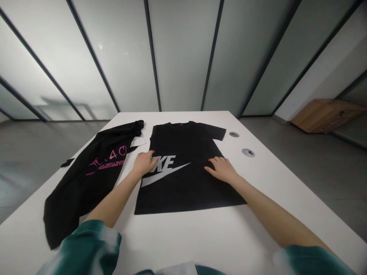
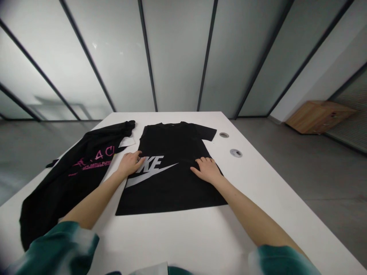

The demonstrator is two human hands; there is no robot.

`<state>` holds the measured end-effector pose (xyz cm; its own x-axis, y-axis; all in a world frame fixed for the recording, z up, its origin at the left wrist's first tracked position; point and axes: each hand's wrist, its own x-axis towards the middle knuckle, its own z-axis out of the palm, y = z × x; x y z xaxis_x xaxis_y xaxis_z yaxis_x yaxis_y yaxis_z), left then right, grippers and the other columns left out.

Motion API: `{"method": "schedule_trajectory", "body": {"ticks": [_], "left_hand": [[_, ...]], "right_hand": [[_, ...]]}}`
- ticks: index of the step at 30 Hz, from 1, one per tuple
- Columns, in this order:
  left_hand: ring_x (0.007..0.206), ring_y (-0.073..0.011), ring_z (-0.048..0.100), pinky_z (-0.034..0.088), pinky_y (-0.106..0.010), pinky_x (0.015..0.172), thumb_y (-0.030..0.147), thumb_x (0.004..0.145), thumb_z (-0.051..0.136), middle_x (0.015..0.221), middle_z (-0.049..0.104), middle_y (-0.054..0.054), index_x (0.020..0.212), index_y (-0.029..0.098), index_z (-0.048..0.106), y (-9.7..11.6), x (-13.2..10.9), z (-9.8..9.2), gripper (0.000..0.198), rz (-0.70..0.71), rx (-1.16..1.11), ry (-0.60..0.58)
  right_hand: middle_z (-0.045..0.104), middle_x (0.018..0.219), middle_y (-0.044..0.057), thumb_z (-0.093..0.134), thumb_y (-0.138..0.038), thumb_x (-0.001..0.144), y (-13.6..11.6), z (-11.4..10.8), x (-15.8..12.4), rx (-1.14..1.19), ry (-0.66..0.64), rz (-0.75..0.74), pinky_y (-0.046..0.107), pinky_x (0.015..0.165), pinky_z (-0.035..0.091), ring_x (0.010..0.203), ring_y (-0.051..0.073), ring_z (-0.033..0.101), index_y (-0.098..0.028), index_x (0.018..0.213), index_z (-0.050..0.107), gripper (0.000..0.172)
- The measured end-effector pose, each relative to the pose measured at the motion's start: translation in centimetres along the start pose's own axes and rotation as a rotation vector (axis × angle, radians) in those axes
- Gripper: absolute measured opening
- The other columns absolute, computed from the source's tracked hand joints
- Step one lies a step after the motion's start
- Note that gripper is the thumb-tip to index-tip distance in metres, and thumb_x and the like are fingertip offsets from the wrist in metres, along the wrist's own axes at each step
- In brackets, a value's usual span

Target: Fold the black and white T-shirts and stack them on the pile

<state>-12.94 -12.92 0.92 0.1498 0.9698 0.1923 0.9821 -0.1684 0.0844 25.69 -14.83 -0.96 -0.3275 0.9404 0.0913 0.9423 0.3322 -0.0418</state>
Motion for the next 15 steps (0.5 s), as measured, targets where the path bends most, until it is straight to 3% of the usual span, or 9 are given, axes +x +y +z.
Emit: {"method": "schedule_trajectory", "body": {"ticks": [4,8,11,15], "left_hand": [[0.131,-0.0314,0.048,0.037,-0.042,0.108,0.051,0.094,0.04,0.14,0.055,-0.015,0.139,0.018,0.051,0.3,1.8,0.5,0.057,0.024,-0.012,0.035],[0.146,-0.0331,0.029,0.027,-0.046,0.116,0.057,0.094,0.037,0.158,0.033,-0.016,0.149,0.015,0.041,0.6,3.4,2.5,0.069,0.048,-0.031,-0.088],[0.148,-0.0324,0.024,0.022,-0.047,0.117,0.061,0.094,0.035,0.16,0.031,-0.015,0.151,0.018,0.038,0.3,3.8,3.8,0.071,0.037,-0.032,-0.167],[0.149,-0.0319,0.023,0.021,-0.048,0.118,0.061,0.094,0.034,0.161,0.028,-0.014,0.151,0.018,0.038,-0.1,3.4,3.9,0.072,0.062,-0.031,-0.2]], "right_hand": [[0.055,0.14,0.016,0.038,-0.052,0.097,0.4,0.3,3.0,0.083,0.071,-0.094,0.048,0.108,0.038,0.13,0.033,0.049,-0.018,0.139,0.053,0.056],[0.039,0.156,0.015,0.035,-0.056,0.097,0.7,2.1,5.7,0.096,0.044,-0.048,0.051,0.115,0.029,0.145,0.033,0.031,-0.019,0.148,0.045,0.064],[0.033,0.159,0.014,0.03,-0.06,0.097,0.4,3.2,5.7,0.094,-0.058,0.06,0.053,0.116,0.026,0.147,0.034,0.027,-0.02,0.151,0.04,0.068],[0.027,0.161,0.016,0.028,-0.061,0.097,-0.6,3.5,4.2,0.071,-0.103,0.139,0.055,0.117,0.022,0.148,0.035,0.022,-0.019,0.153,0.036,0.07]]}}
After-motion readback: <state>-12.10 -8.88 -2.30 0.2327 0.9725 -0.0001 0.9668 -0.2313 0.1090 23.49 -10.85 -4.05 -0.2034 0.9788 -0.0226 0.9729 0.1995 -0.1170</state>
